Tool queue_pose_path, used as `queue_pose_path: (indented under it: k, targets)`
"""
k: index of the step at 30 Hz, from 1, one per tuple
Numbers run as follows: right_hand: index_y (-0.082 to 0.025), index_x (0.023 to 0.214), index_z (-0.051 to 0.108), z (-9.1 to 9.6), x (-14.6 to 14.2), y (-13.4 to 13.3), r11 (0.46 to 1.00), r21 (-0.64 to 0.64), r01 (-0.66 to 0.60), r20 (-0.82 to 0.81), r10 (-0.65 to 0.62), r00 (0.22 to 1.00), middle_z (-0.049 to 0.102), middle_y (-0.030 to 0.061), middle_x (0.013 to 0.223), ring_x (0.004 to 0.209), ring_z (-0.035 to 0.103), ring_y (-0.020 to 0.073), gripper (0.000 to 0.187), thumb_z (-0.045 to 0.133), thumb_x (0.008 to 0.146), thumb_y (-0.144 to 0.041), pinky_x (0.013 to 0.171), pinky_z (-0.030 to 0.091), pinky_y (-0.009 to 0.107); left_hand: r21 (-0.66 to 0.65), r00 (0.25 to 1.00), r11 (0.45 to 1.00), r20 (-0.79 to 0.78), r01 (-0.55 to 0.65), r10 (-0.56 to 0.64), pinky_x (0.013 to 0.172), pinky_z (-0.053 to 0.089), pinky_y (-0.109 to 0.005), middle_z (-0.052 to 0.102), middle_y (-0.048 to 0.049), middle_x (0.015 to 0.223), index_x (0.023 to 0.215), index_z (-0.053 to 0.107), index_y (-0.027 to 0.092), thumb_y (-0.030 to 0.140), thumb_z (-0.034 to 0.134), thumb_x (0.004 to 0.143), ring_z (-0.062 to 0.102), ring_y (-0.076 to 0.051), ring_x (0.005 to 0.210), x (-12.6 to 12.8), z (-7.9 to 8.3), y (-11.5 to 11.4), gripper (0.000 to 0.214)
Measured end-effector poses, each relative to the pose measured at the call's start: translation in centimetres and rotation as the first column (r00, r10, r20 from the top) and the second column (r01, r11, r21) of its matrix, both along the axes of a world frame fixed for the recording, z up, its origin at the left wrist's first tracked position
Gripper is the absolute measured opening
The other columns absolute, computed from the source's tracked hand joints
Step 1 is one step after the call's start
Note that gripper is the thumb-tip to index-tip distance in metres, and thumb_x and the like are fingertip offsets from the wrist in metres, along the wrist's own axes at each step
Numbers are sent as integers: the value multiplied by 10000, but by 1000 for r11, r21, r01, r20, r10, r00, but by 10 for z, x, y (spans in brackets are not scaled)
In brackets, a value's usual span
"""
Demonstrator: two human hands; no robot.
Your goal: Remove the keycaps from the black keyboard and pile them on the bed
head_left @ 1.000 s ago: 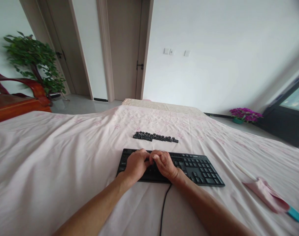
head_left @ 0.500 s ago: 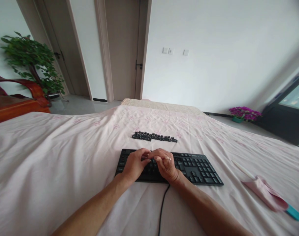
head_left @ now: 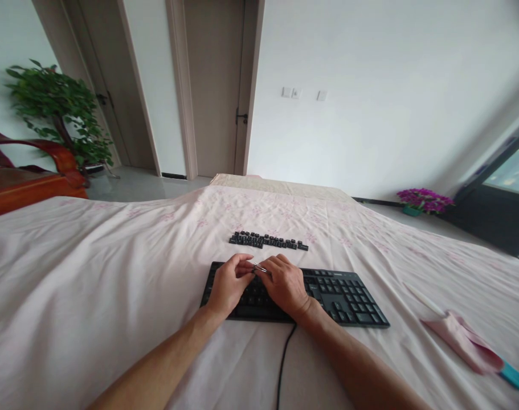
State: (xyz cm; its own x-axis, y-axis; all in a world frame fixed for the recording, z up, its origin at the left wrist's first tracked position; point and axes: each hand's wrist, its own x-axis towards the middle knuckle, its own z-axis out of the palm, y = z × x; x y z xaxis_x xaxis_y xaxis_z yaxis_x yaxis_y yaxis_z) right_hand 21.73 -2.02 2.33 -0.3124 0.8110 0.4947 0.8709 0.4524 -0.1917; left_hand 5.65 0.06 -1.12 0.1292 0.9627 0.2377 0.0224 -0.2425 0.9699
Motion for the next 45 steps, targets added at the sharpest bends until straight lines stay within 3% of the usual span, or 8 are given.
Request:
queue_pose_path:
  k: [9,12,15,18,28,37,42,45]
  targets:
    - [-238,875,673,8,12,15,989,-149,20,-67,-31,997,693,10,847,840,595,166,108,570,868,-268,732,389,243,9,996,999,-81,-41,42,804,549,-294,667,-47,944,1094,603,179,77,621,705,672,-150,821,1,-2,2,403]
    - [-253,868,688,12,23,39,963,-219,156,-38,-168,985,700,1,856,861,608,175,129,561,854,-270,721,380,247,57,986,997,-155,-47,55,814,543,-286,672,-51,965,1082,614,177,69,590,718,670,-143,828,1,2,2,380]
    - [-272,905,702,11,31,64,905,-294,308,56,-306,951,709,11,879,836,621,194,171,542,855,-302,674,369,259,97,975,995,-216,-33,54,805,540,-273,681,-57,990,1027,634,169,52,566,719,667,-138,829,1,5,0,336]
    - [-287,944,703,7,33,83,869,-331,369,138,-343,929,711,19,916,857,626,205,199,525,862,-315,677,369,261,115,966,993,-250,-34,62,785,539,-262,683,-56,996,1000,637,164,34,550,712,664,-130,811,0,6,-1,327]
    - [-284,999,703,-5,27,105,859,-345,378,212,-321,923,704,51,987,949,620,211,239,497,885,-324,743,380,266,137,955,990,-288,-27,66,775,531,-238,681,-32,963,987,649,179,23,527,711,658,-115,793,1,4,1,341]
    - [-265,974,710,-6,26,105,869,-332,367,213,-310,927,713,62,948,910,640,211,241,490,897,-327,722,392,269,152,952,988,-298,-24,69,770,537,-252,685,-33,943,951,657,177,37,525,716,658,-128,786,0,6,0,305]
    - [-205,922,699,3,27,96,888,-291,356,165,-320,933,709,85,910,857,645,212,350,408,940,-400,694,398,269,157,954,987,-292,-19,65,775,535,-256,682,-30,940,949,660,182,43,528,723,657,-129,783,0,6,0,296]
    - [-177,835,689,17,29,83,936,-265,230,8,-236,972,706,89,851,823,640,184,500,277,988,-415,721,408,256,154,957,988,-287,-9,53,773,531,-255,677,-29,924,937,661,179,39,527,727,653,-129,783,1,7,-1,285]
